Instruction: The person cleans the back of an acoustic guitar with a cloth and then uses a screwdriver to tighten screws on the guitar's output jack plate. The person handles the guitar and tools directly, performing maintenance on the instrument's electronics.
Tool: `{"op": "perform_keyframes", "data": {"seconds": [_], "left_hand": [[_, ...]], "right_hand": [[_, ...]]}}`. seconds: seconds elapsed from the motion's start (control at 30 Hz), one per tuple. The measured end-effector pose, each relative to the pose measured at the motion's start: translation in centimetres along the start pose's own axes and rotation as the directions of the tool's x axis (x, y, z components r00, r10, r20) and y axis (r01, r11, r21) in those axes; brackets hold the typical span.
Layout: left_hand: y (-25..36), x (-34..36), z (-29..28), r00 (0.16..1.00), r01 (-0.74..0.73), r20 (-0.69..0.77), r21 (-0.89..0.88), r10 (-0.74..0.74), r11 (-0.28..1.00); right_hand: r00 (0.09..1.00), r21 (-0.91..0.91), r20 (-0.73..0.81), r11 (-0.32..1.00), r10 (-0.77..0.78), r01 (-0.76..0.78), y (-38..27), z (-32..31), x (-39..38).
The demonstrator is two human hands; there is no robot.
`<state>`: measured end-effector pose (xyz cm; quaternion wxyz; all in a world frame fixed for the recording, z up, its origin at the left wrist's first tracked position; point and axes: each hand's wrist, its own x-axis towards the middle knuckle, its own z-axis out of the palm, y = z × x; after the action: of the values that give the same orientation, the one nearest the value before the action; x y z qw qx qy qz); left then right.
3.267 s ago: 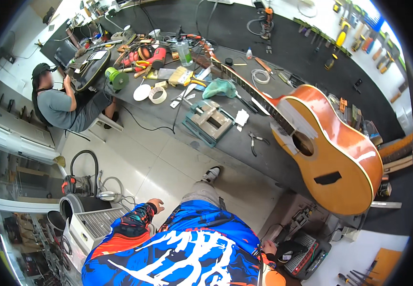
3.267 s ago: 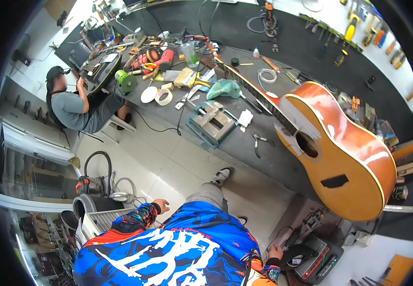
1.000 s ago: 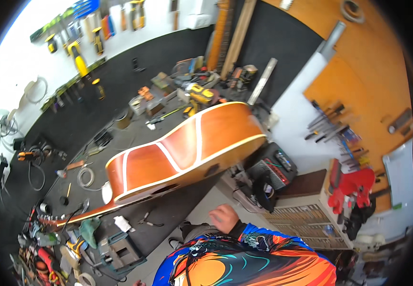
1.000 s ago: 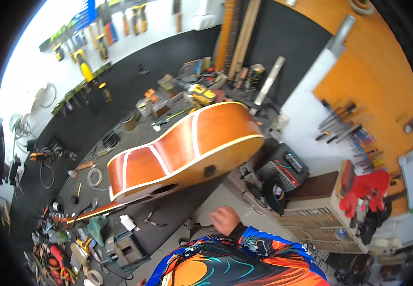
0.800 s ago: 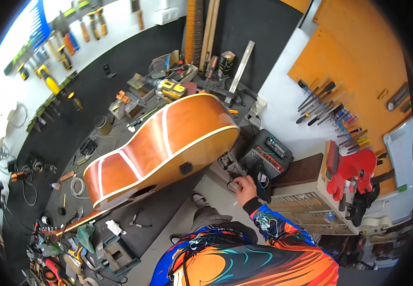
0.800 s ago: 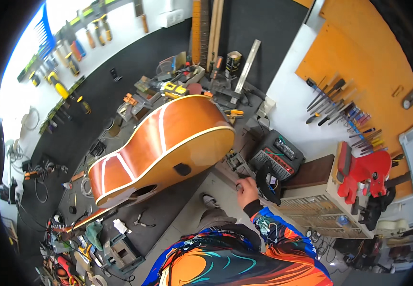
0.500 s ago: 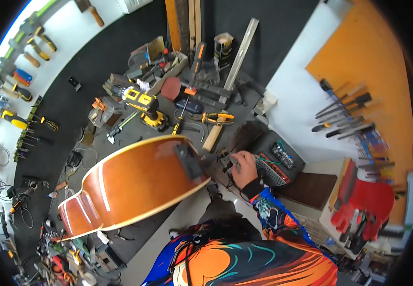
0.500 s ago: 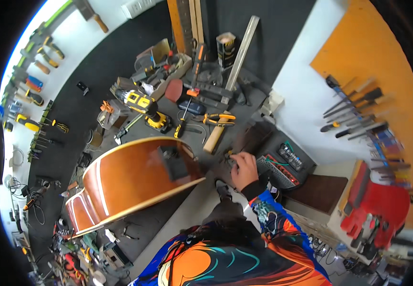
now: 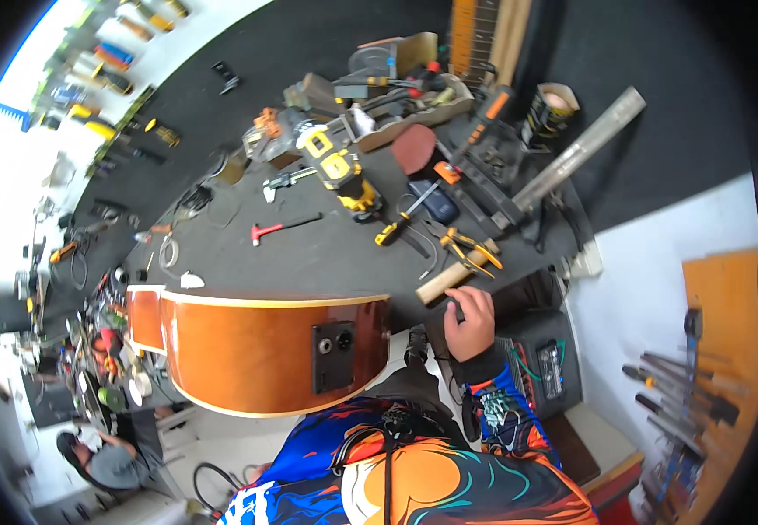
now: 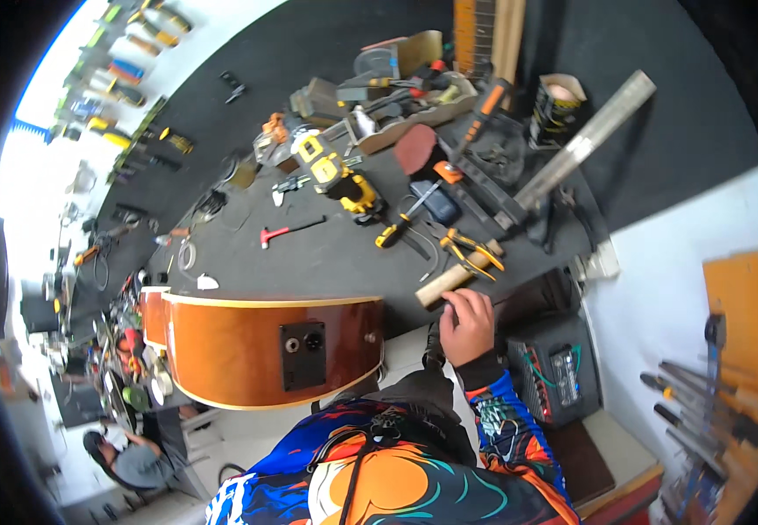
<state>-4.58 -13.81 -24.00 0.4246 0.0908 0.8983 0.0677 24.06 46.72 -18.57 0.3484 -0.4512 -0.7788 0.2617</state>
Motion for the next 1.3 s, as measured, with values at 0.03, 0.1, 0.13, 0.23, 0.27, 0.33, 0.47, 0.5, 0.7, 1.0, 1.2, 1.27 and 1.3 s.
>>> {"op": "perform_keyframes", "data": {"seconds": [0.03,0.1,0.13,0.23,0.27,0.33,0.47,0.5,0.7,1.0,1.2,1.27,1.3], "left_hand": [[-0.6,-0.2,0.0,1.0,0.008,-0.011,-0.002,-0.008,1.0],[-2.0,-0.5,1.0,0.999,0.023,-0.024,-0.014,-0.023,1.0],[-2.9,-0.5,1.8,0.999,0.031,-0.028,-0.03,-0.032,0.999],[-5.7,0.6,4.2,0.998,0.067,-0.007,-0.122,-0.068,0.99],[-6.0,0.6,5.1,0.999,0.041,0.029,-0.126,-0.038,0.991],[-5.9,0.2,6.7,0.999,0.045,0.029,-0.098,-0.043,0.994],[2.2,-3.4,5.4,0.999,0.021,-0.033,0.005,-0.02,1.0],[4.9,-3.2,2.8,0.999,-0.032,-0.039,0.049,0.034,0.998],[16.2,-10.1,-15.5,0.76,-0.261,-0.544,0.244,0.355,0.934],[45.7,-9.3,-34.8,0.23,-0.722,-0.359,0.56,0.904,0.407],[59.1,10.1,-34.2,0.136,-0.873,0.26,0.488,0.956,-0.009],[62.9,17.4,-30.2,0.102,-0.864,0.402,0.489,0.91,-0.119],[63.6,19.9,-28.6,0.125,-0.86,0.432,0.496,0.893,-0.12]], "right_hand": [[1.0,0.004,-0.002,1.0,0.001,-0.001,0.1,0.1,0.0],[1.0,-0.011,0.018,1.0,-0.021,0.022,1.0,-0.1,-0.3],[0.998,0.002,0.037,0.999,-0.041,0.041,1.0,0.0,-0.2],[0.993,-0.027,0.054,0.994,-0.106,0.107,1.5,-0.2,1.1],[0.984,-0.069,0.066,0.983,-0.167,0.171,1.1,-0.2,2.3],[0.95,-0.088,0.124,0.95,-0.287,0.299,0.3,0.5,5.0],[0.802,-0.136,0.277,0.805,-0.529,0.578,-0.8,5.0,10.8],[0.765,-0.175,0.348,0.764,-0.542,0.621,0.1,5.6,11.9],[0.663,-0.261,0.473,0.626,-0.58,0.735,1.6,11.3,14.0],[0.721,-0.268,0.393,0.679,-0.571,0.683,-2.2,5.7,14.4],[0.98,-0.452,-0.103,0.886,-0.17,0.106,-8.6,-5.1,6.7],[0.965,-0.518,-0.261,0.842,0.01,-0.149,-10.5,-8.6,1.0],[0.954,-0.557,-0.299,0.804,0.041,-0.209,-11.6,-9.8,-1.6]]}}
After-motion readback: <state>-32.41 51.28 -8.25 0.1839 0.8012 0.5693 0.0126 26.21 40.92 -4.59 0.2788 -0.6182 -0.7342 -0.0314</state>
